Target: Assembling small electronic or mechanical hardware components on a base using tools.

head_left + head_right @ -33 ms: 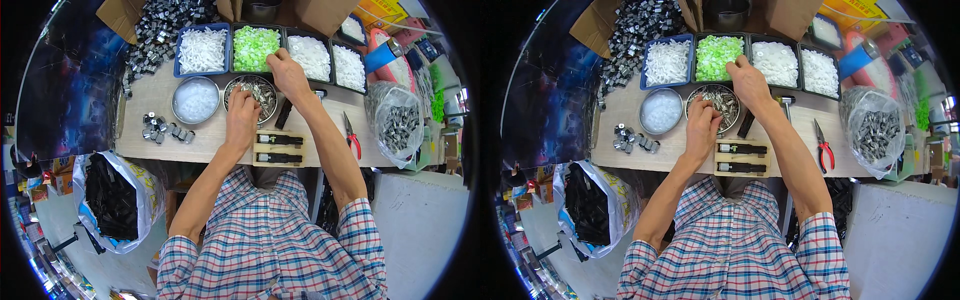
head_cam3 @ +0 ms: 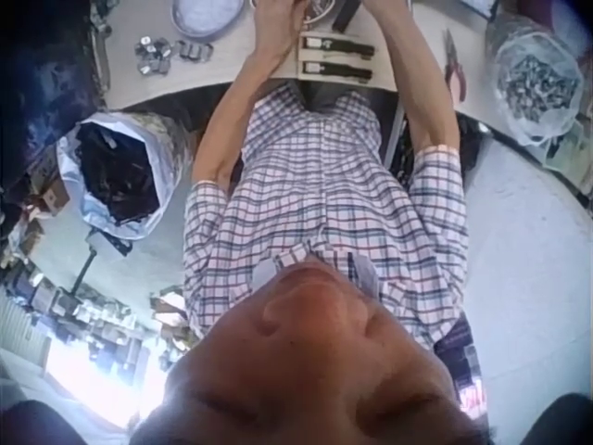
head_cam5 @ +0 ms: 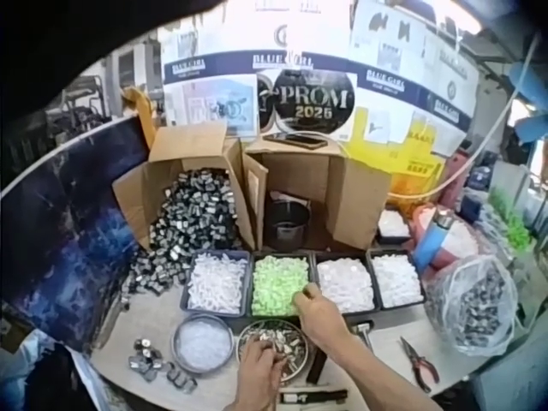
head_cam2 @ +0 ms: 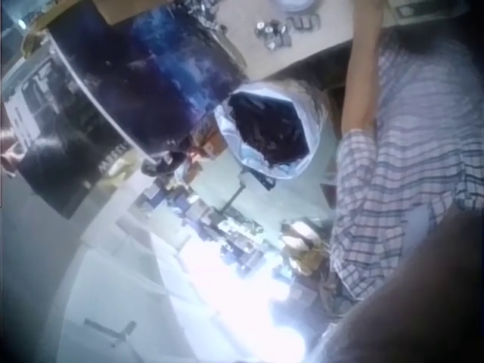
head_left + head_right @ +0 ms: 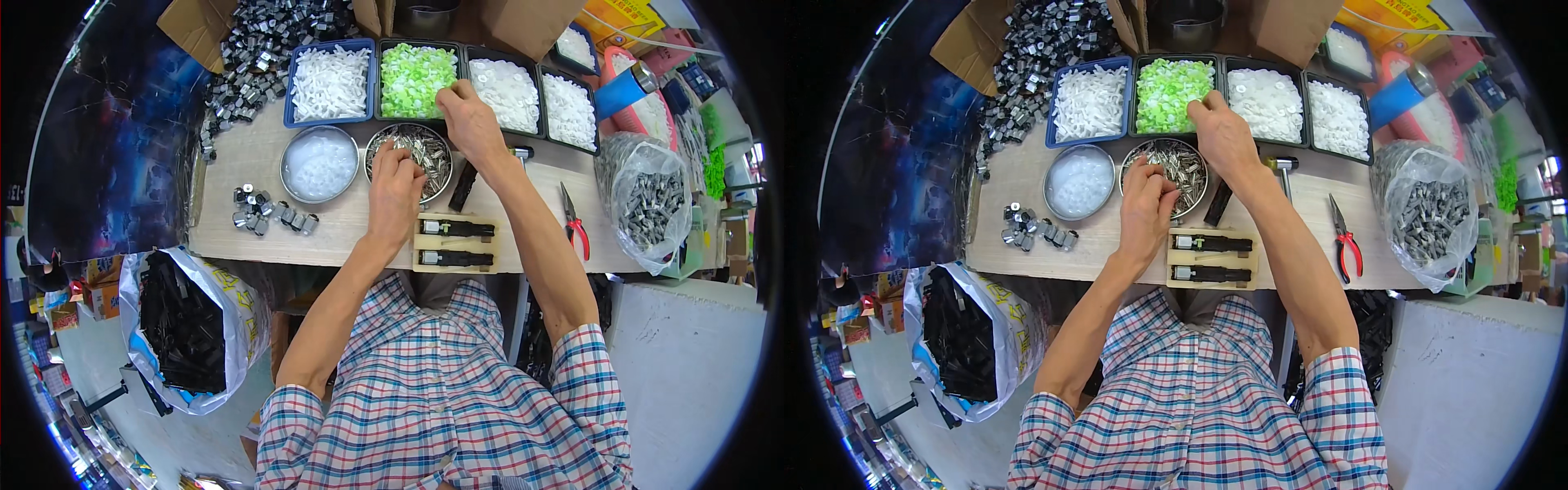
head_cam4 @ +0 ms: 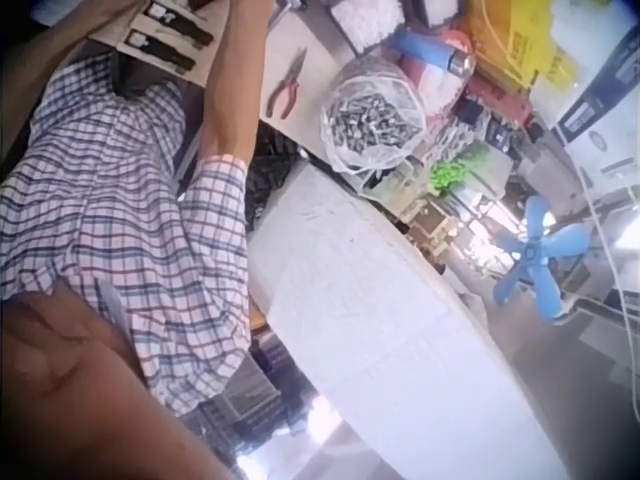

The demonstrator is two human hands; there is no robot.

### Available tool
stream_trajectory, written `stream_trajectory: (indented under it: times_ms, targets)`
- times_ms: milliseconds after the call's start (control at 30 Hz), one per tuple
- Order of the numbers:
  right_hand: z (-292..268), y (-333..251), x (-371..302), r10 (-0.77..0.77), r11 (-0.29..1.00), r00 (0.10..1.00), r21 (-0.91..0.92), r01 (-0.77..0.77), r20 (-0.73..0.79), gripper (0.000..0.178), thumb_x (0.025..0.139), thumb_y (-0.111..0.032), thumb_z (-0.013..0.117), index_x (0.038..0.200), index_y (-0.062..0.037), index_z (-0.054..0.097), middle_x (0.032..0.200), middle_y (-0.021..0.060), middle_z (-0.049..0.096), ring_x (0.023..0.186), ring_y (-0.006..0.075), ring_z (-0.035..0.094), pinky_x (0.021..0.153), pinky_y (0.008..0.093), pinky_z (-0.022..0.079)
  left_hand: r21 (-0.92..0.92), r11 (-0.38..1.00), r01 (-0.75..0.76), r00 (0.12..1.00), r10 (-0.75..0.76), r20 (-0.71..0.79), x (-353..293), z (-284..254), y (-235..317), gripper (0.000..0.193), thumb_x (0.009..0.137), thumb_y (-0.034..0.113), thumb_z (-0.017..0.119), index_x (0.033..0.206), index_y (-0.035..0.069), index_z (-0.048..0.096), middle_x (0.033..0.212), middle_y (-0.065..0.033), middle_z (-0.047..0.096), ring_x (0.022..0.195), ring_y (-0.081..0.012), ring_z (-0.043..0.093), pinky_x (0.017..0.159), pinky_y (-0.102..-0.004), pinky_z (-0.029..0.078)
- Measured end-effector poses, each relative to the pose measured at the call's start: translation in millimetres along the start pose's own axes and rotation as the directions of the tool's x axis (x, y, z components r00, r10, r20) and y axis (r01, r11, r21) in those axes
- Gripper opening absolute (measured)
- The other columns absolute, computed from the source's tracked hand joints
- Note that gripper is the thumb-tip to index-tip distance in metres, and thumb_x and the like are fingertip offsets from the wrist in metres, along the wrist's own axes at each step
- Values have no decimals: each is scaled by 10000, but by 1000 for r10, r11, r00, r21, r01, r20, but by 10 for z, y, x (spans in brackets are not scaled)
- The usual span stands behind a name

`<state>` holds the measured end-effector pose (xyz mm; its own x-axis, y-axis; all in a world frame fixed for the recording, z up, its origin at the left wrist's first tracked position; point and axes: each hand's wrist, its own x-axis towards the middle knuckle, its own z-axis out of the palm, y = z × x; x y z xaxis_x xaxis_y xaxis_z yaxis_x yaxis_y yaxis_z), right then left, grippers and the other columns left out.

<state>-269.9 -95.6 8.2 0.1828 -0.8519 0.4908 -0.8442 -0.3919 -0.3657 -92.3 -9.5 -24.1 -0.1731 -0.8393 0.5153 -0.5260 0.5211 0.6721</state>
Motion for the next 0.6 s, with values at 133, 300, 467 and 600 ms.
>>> stream_trajectory:
  times_ms: [133, 300, 467, 600]
  targets:
    - [-138, -181, -213, 89, 954, 975, 300, -25, -203, 102, 919, -18, 675, 1018, -33, 659, 948, 95, 629, 750, 217, 635, 668, 312, 511, -7, 1000, -28, 998, 28, -61, 50, -109, 12, 123, 814, -17, 720, 907, -11, 641, 1027, -185, 622, 1161, -419, 554, 981, -470, 475]
    - [-377, -782, -1045, 563, 380, 797, 789, -483, 217, 89, 994, -72, 634, 1042, 3, 638, 1001, 47, 661, 825, 101, 597, 755, 226, 482, -559, 612, 560, 814, -534, 231, -19, -334, 405, 80, 960, 65, 659, 963, -15, 666, 829, -45, 664, 763, -139, 639, 692, -274, 520]
    - [-527, -1130, -1563, 563, -186, 698, 891, -414, 442, 133, 1042, -95, 559, 1122, 10, 576, 1077, 101, 665, 1005, 153, 657, 936, 310, 535, -635, 306, 710, 676, -550, 491, -354, -479, 757, 169, 998, 68, 622, 1092, -54, 691, 881, -46, 688, 770, -87, 638, 693, -222, 522]
    - [-556, -1210, -1755, 576, -334, 653, 871, -361, 492, 132, 1041, -111, 575, 1124, -8, 584, 1099, 86, 661, 984, 141, 655, 886, 293, 545, -621, 331, 711, 681, -546, 488, -548, -509, 905, 176, 1000, 38, 613, 1122, -62, 691, 958, -65, 709, 828, -92, 661, 753, -221, 553]
